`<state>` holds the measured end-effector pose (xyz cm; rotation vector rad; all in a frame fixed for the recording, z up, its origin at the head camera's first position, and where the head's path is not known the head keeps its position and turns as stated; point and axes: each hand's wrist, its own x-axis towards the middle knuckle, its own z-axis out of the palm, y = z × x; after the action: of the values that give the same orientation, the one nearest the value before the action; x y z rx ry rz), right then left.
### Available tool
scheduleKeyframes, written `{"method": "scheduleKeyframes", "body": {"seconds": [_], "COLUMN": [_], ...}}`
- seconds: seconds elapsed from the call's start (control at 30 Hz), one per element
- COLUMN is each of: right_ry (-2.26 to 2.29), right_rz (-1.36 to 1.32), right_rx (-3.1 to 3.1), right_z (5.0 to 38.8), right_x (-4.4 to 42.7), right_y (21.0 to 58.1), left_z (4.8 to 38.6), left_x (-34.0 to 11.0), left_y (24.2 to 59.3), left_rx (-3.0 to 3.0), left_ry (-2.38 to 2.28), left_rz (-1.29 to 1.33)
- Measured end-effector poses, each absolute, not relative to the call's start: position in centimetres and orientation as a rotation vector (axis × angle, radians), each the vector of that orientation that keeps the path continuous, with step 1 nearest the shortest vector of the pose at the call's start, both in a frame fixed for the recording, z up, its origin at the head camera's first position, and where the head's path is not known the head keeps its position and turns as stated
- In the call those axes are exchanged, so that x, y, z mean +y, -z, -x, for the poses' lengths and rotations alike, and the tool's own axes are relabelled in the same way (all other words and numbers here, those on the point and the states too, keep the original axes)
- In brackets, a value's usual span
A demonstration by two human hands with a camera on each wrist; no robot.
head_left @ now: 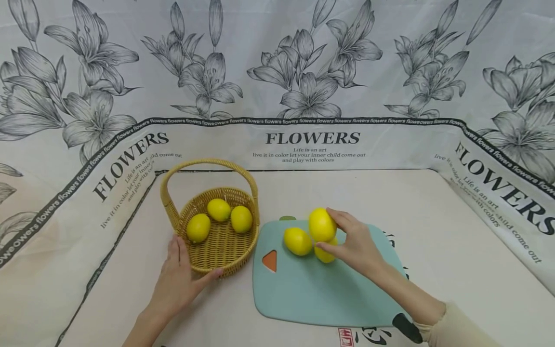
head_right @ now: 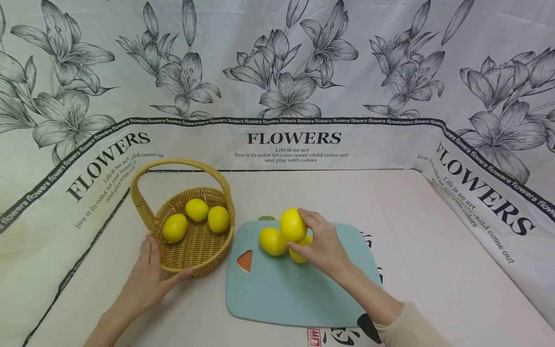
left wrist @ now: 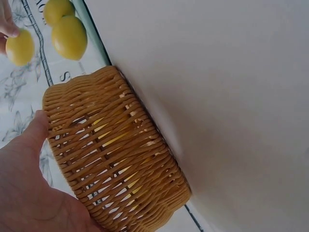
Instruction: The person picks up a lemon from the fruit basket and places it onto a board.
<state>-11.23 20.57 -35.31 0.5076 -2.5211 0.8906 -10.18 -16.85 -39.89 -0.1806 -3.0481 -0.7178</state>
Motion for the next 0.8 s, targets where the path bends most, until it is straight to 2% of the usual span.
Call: {"method": "scheduleKeyframes", "body": {"seconds": [0.8], "right_ry": [-0.702], "right_rz": [-0.309], "right_rx": [-2.536], "right_z": [9.0], "right_x": [27.1], "right_y": [37.5], "left_z": [10.1], "left_x": [-16.9], "left_y": [39.6], "left_rx": [-3.081], "left_ry": [0.716], "left_rz": [0.178]}}
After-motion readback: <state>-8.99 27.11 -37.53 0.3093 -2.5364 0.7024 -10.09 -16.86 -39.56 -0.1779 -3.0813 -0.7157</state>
